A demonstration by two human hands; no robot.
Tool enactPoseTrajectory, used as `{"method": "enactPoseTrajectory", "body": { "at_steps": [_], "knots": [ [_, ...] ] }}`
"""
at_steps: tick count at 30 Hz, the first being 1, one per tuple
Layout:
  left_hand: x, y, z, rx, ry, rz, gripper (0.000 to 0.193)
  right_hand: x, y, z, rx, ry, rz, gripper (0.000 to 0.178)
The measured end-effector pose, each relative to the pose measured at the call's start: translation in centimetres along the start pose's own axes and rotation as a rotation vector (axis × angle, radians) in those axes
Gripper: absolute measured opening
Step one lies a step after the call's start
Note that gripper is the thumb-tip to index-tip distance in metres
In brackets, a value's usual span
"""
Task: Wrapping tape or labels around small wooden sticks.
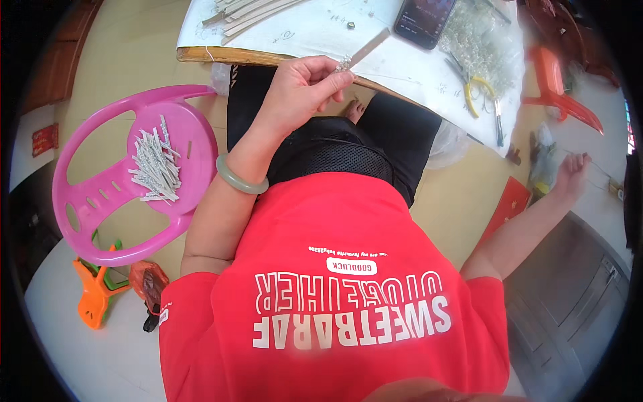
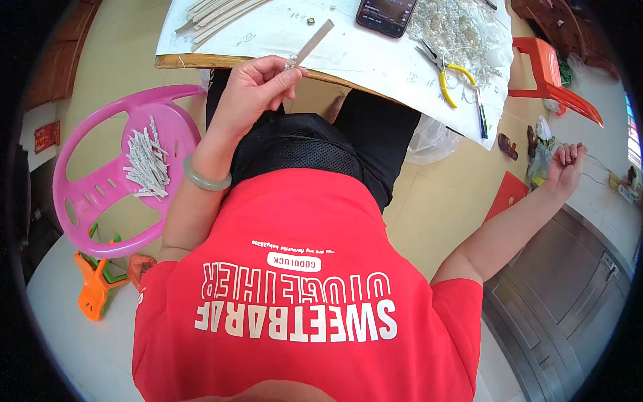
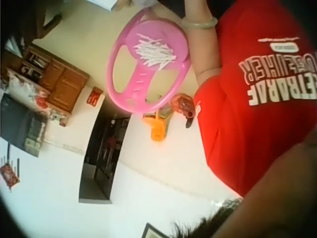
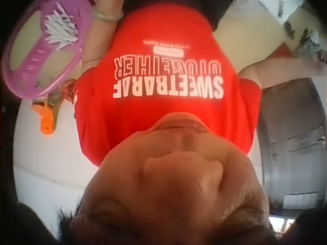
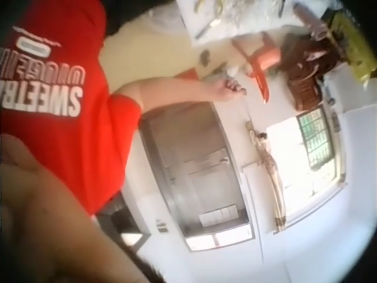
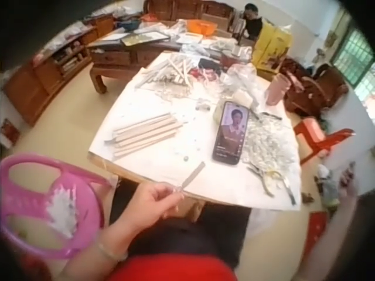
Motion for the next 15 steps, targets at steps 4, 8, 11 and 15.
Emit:
{"method": "enactPoseTrajectory", "body": {
  "at_steps": [4,8,11,15],
  "knots": [
    [-0.3,-0.1,0.1,-0.02,-0.086,-0.043,0.018,-0.2,-0.5,0.6,-0.016,0.005,-0.022,0.012],
    [-0.1,0.0,0.4,-0.11,-0.017,0.0,0.017,-1.0,-0.4,-0.1,-0.012,0.0,-0.024,0.013],
    [0.4,0.0,0.3,-0.088,0.114,0.055,0.02,-1.6,-0.1,-0.6,-0.034,0.018,-0.014,0.013],
    [0.8,0.1,-0.1,-0.091,0.256,0.09,0.023,-2.1,0.3,-1.1,-0.06,0.045,-0.002,0.013]
  ]
}}
Point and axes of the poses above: each hand's wrist, its own y-axis away from the middle knuckle, its own z-axis out of the back of the hand, x = y × z, the point moved 9 cm from there along -y, towards the middle knuckle, and after that the axes turned 15 degrees about -z, right-handed, at the moved point
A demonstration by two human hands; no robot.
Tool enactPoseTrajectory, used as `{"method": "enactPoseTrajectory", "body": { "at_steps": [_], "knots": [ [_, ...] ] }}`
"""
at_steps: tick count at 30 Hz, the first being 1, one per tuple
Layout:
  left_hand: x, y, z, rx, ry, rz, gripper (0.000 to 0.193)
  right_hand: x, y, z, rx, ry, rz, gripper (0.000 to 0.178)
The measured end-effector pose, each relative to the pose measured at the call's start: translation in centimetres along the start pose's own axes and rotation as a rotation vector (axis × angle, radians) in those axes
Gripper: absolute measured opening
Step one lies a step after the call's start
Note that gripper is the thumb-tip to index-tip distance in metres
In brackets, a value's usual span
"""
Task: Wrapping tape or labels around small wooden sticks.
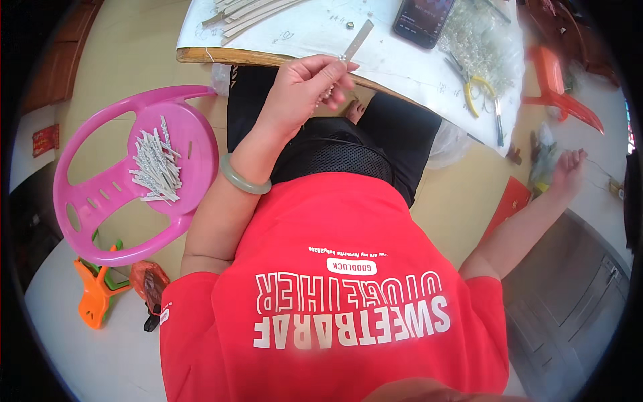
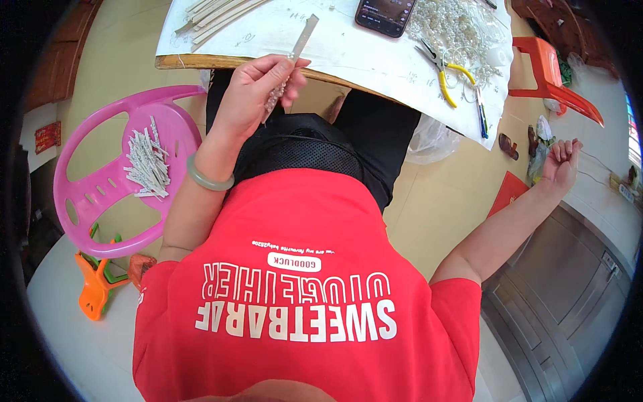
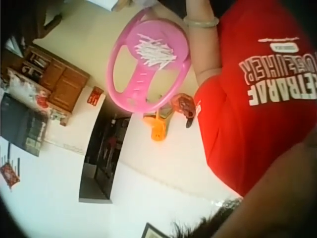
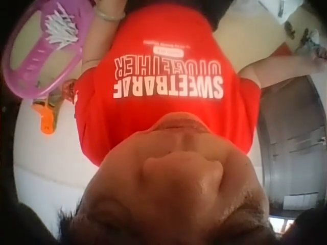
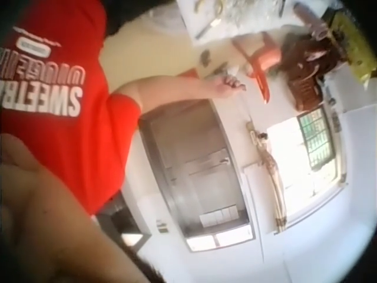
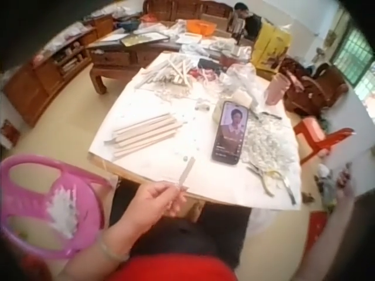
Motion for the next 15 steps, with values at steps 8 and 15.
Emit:
{"method": "enactPoseTrajectory", "body": {
  "at_steps": [8,15],
  "knots": [
    [0.1,-0.2,0.3,-0.09,0.157,-0.037,0.022,0.3,0.1,0.6,0.023,0.0,0.005,0.013],
    [-0.2,0.0,0.4,-0.091,0.134,-0.042,0.023,-1.2,4.0,-8.2,0.167,0.117,0.055,0.02]
  ]
}}
Point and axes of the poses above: each hand's wrist, its own y-axis away from the middle knuckle, its own z-axis out of the back of the hand, x = y × z, the point moved 9 cm from there along -y, towards the middle knuckle, and after that the axes turned 15 degrees about -z, right-handed, at the moved point
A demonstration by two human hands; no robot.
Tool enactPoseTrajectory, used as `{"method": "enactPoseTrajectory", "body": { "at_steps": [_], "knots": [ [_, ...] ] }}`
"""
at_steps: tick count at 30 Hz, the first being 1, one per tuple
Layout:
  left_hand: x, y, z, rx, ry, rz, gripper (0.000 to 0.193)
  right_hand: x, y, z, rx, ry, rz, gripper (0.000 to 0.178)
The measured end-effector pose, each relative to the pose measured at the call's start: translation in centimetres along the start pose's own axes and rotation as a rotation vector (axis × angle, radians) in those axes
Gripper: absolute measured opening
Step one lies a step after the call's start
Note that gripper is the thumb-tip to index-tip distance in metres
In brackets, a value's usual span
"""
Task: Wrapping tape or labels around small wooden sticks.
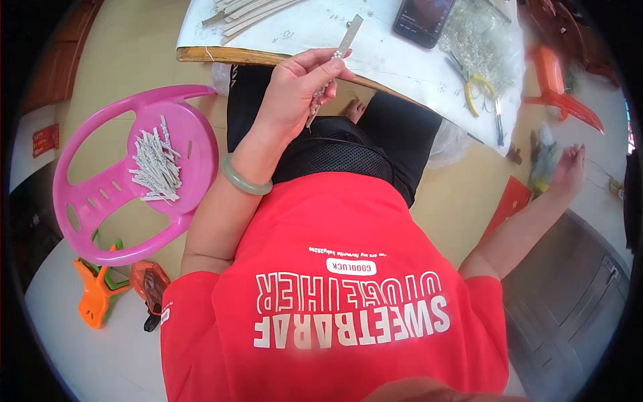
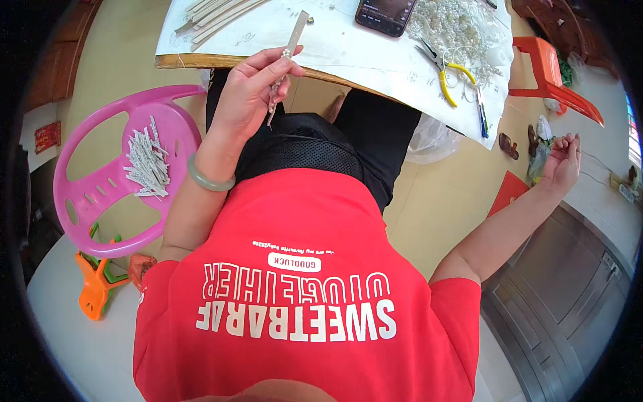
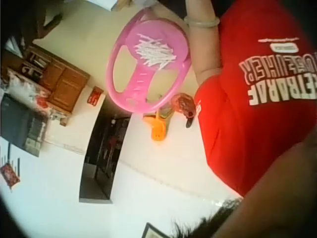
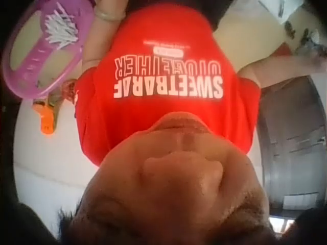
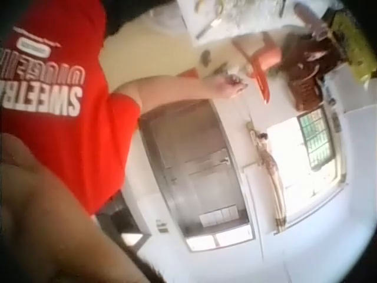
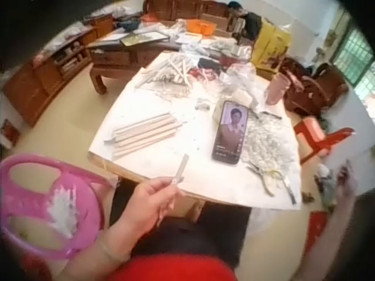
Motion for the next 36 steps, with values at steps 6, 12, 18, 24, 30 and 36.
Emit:
{"method": "enactPoseTrajectory", "body": {
  "at_steps": [6,12,18,24,30,36],
  "knots": [
    [-0.3,0.0,0.1,0.021,-0.104,-0.051,0.025,0.4,-0.3,3.5,-0.429,0.207,0.093,0.026],
    [-0.5,0.1,0.1,0.018,-0.178,-0.081,0.019,-1.7,0.0,-2.4,-0.367,0.335,0.046,0.024],
    [-0.1,0.1,-0.4,0.016,-0.183,-0.074,0.012,-11.0,1.4,-18.7,-0.162,0.637,-0.083,0.016],
    [-0.4,0.6,0.6,-0.04,-0.259,-0.128,0.009,-20.1,3.7,-29.9,0.226,0.51,-0.241,0.011],
    [-0.9,0.5,0.0,0.008,-0.429,-0.207,0.009,-21.1,5.2,-32.5,0.253,0.669,0.015,0.004],
    [-0.6,0.7,-0.3,0.016,-0.405,-0.18,0.01,-21.8,5.8,-32.4,0.21,0.732,-0.069,0.007]
  ]
}}
Point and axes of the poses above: each hand's wrist, its own y-axis away from the middle knuckle, its own z-axis out of the back of the hand, x = y × z, the point moved 9 cm from there along -y, towards the middle knuckle, and after that the axes turned 15 degrees about -z, right-handed, at the moved point
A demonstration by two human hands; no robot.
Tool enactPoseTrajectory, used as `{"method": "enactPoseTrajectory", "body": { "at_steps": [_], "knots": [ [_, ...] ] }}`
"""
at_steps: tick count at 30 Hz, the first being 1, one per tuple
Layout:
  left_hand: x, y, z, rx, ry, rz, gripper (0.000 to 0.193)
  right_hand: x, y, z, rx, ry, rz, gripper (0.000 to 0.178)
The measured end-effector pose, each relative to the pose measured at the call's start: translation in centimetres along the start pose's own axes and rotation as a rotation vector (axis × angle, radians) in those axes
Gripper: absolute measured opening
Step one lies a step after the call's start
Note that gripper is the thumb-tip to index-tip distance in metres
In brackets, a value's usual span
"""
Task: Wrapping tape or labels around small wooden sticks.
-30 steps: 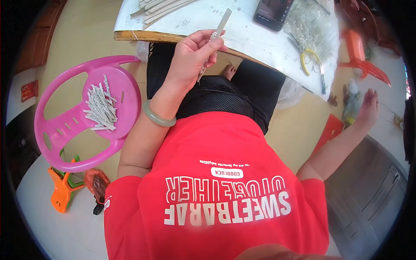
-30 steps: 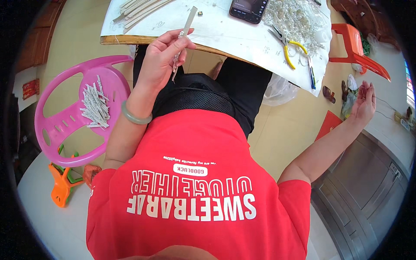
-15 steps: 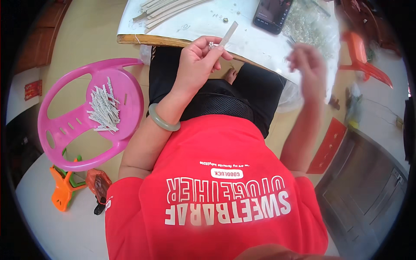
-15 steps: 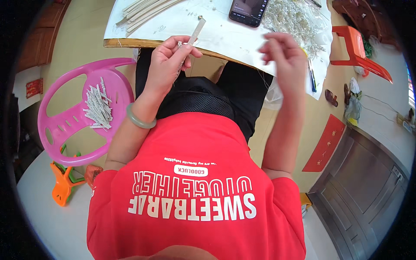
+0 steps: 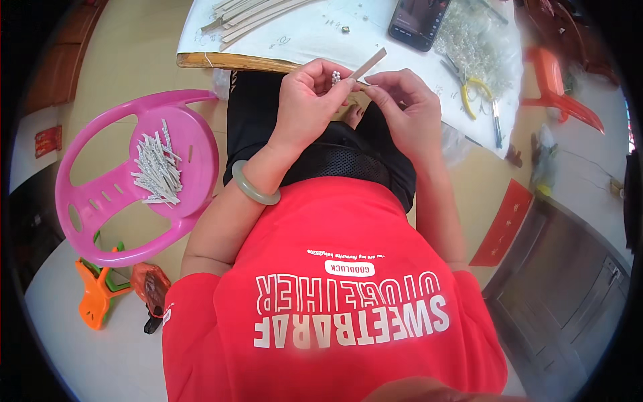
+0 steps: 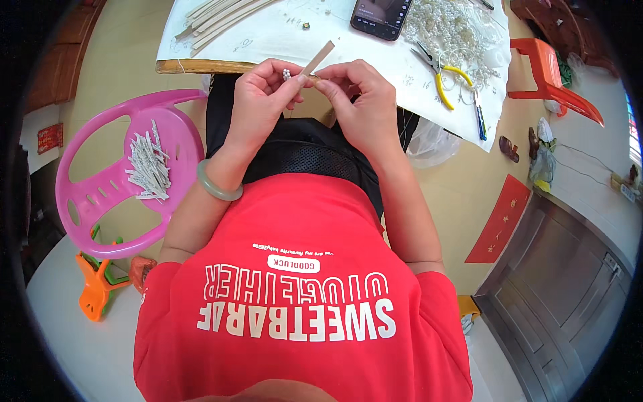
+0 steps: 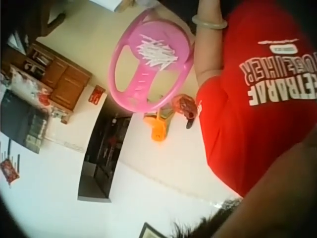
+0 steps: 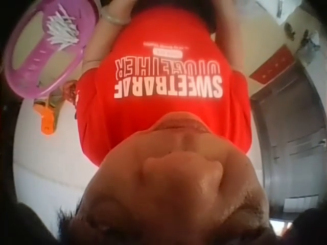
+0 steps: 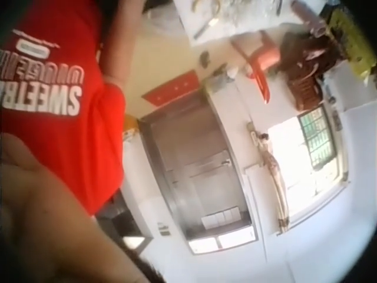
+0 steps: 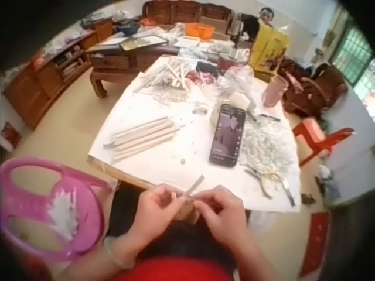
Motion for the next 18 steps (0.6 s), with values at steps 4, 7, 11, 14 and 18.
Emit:
{"method": "enactPoseTrajectory", "body": {
  "at_steps": [4,7,11,14,18],
  "knots": [
    [-0.39,0.17,-0.44,0.002,0.013,-0.005,0.009,-0.35,-0.11,-0.13,-0.018,-0.025,-0.033,0.006],
    [-0.62,0.24,-0.72,0.009,0.024,-0.013,0.009,-0.36,-0.28,-0.03,-0.048,-0.063,0.003,0.004],
    [-0.63,0.13,-0.66,0.003,0.024,-0.009,0.01,-0.31,-0.41,-0.09,-0.035,-0.067,0.006,0.004],
    [-0.67,0.03,-0.64,-0.015,0.047,0.005,0.01,-0.27,-0.37,-0.07,-0.026,-0.055,-0.008,0.004],
    [-0.55,0.01,-0.55,-0.061,0.116,0.044,0.009,-0.38,-0.3,-0.1,-0.012,-0.016,-0.051,0.006]
  ]
}}
Point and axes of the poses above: each hand's wrist, its own y-axis away from the middle knuckle, its own z-axis out of the back of the hand, x = y × z, the point moved 9 cm from there along -y, towards the middle knuckle, and after that the axes turned 15 degrees about -z, right-handed, at the moved point
